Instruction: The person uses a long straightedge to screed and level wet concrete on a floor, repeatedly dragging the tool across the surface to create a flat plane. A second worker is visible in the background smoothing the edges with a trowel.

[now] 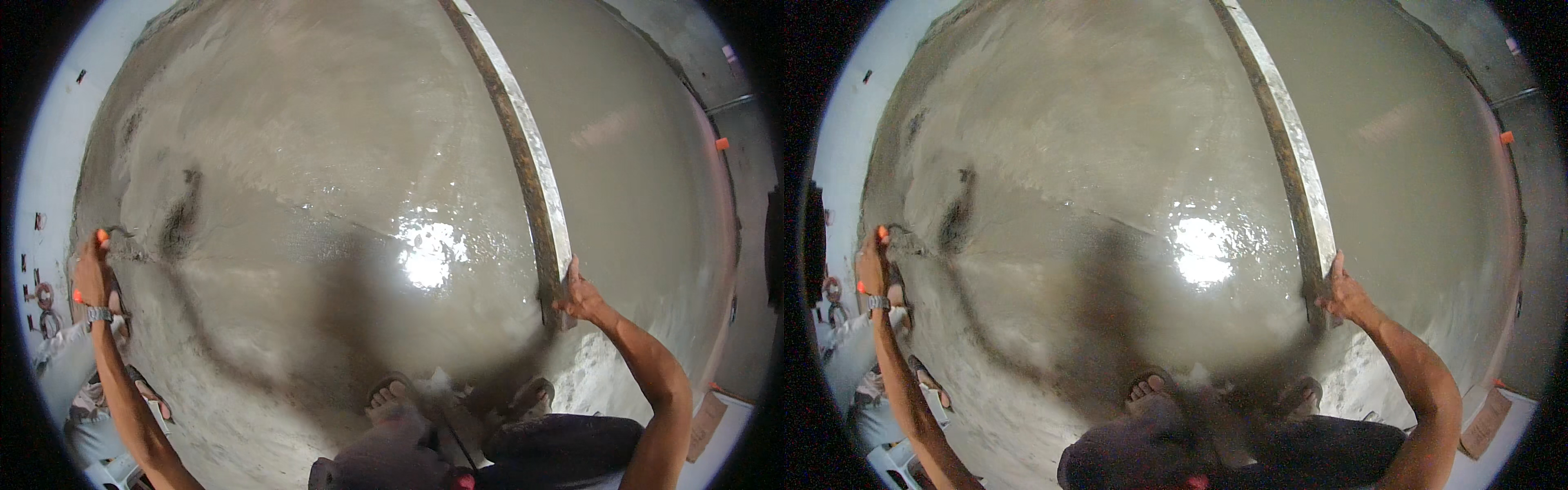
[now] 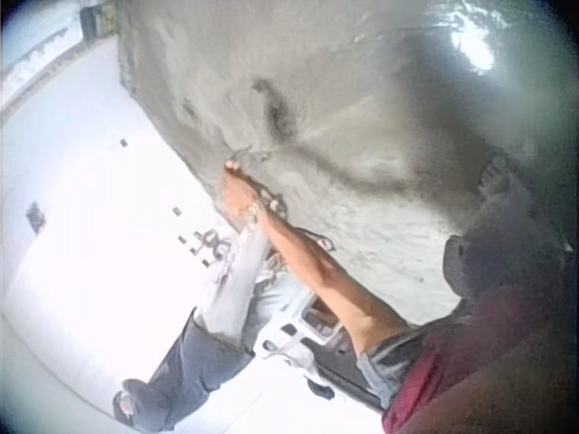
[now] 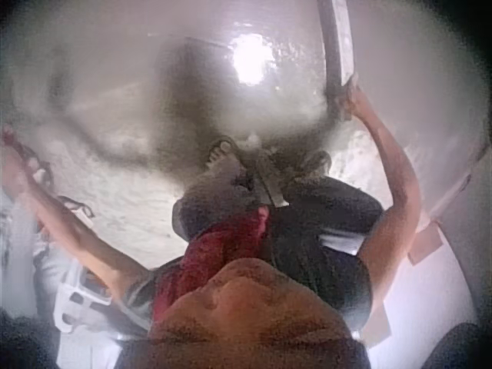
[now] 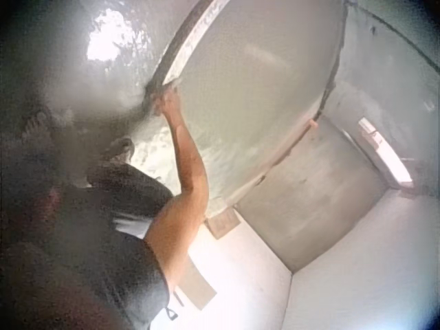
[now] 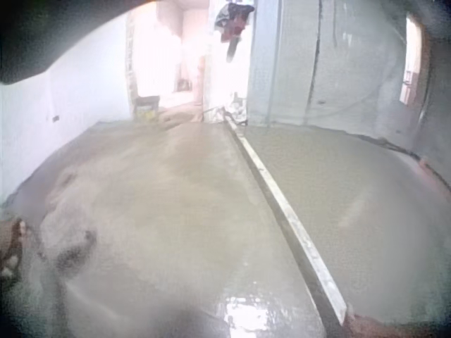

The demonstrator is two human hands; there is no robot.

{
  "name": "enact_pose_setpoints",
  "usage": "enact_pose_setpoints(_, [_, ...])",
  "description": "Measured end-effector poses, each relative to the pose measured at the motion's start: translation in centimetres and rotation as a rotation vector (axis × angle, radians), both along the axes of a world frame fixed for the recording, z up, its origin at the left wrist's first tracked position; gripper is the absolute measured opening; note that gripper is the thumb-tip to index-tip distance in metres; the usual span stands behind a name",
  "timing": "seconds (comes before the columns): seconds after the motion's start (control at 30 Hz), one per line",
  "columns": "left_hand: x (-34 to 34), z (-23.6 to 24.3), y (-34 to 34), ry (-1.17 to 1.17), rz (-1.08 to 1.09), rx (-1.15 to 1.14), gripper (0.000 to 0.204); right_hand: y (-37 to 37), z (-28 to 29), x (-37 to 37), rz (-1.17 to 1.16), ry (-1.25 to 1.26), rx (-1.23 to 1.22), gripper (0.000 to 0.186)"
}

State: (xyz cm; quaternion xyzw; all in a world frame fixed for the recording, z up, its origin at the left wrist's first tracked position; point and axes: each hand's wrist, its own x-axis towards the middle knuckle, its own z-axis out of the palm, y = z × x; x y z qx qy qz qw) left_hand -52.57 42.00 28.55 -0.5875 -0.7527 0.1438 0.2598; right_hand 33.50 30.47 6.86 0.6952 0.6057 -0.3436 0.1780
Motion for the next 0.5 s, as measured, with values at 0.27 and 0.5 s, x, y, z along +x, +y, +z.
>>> enact_pose_setpoints(0.27, [30.8, -10.1, -10.1, -1.055, -0.455, -0.906, 0.030, -0.4, 0.5, 0.1, -0.007, 0.087, 0.028, 0.121])
enact_pose_setpoints(0.5, [36.1, -14.9, -13.0, -0.879, -0.325, -1.170, 0.036, -0.9, 0.7, 0.5, -0.036, 0.128, 0.088, 0.119])
